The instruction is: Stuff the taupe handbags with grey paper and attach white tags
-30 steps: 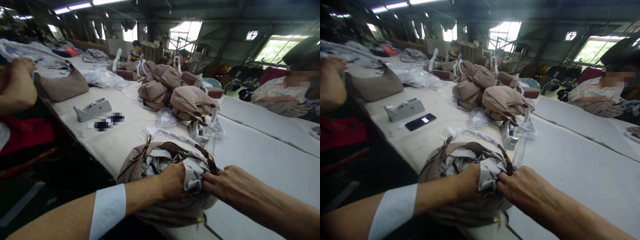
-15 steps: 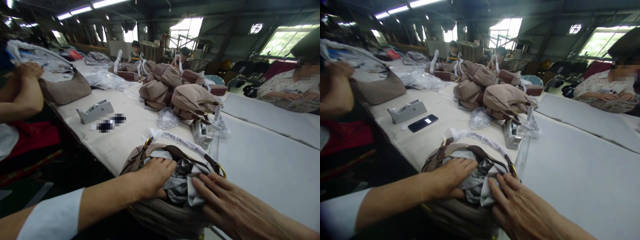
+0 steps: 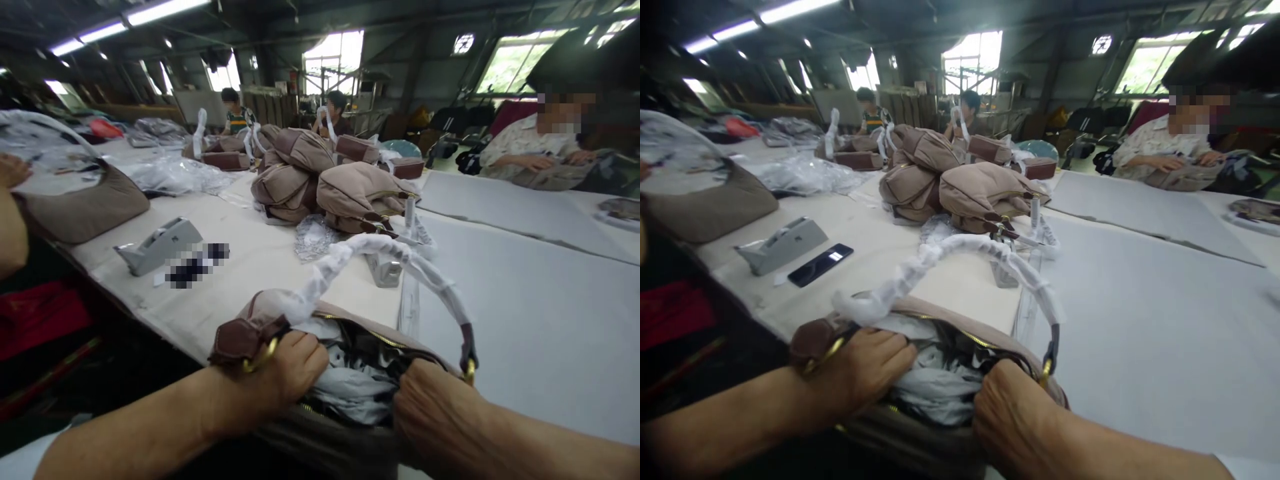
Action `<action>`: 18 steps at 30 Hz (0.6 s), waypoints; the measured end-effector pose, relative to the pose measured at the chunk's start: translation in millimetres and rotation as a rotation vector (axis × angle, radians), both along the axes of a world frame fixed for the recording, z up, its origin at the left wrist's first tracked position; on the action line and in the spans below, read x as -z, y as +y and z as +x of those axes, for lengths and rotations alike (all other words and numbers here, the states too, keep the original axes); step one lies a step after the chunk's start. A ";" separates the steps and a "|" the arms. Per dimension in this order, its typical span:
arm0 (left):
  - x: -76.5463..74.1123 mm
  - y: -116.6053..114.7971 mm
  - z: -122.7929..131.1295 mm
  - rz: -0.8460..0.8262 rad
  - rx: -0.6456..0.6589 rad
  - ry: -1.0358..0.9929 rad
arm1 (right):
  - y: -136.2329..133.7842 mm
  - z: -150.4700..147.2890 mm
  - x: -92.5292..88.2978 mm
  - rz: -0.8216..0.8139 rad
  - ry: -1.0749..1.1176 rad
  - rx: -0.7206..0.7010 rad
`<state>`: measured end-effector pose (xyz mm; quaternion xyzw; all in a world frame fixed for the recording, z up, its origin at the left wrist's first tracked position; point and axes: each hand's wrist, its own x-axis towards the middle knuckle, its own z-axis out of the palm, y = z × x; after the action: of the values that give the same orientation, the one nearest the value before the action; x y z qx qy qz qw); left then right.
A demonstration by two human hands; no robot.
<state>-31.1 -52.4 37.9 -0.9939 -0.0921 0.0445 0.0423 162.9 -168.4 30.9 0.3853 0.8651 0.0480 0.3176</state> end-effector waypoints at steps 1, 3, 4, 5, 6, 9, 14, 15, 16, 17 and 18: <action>3.1 1.3 -2.8 -0.030 -0.043 0.049 | 2.9 1.3 -0.8 -0.013 -0.067 0.006; 7.4 4.1 -9.2 -0.097 -0.118 0.119 | 6.4 5.2 -1.2 0.037 -0.100 0.003; 7.9 5.3 -13.0 -0.108 -0.126 0.090 | 6.9 7.3 -0.3 0.098 -0.067 -0.007; 7.5 6.3 -16.9 -0.097 -0.111 0.008 | 6.8 9.0 1.2 0.167 -0.034 -0.020; 6.8 7.3 -20.7 -0.062 -0.091 -0.105 | 6.2 10.0 2.9 0.227 -0.013 -0.037; 9.8 11.2 -28.7 0.110 -0.101 -0.360 | 3.4 8.0 6.1 0.285 -0.005 -0.086; 31.1 16.1 -23.0 0.210 0.000 -0.187 | -1.3 2.0 4.8 0.363 0.061 -0.134; 32.1 16.4 -19.1 0.203 -0.004 -0.121 | -2.5 1.9 4.5 0.408 0.078 -0.127; 31.0 16.8 -14.4 0.190 -0.031 -0.039 | -3.7 1.8 4.2 0.447 0.095 -0.114; 28.1 17.4 -9.1 0.170 -0.063 0.054 | -4.7 1.7 3.8 0.470 0.103 -0.096; 23.7 18.5 -3.5 0.149 -0.093 0.153 | -5.4 1.4 3.3 0.468 0.105 -0.073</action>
<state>-34.6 -33.8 14.2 -0.9763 -0.1375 0.1152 0.1211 164.3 -173.8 27.5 0.4190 0.8590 0.2385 0.1723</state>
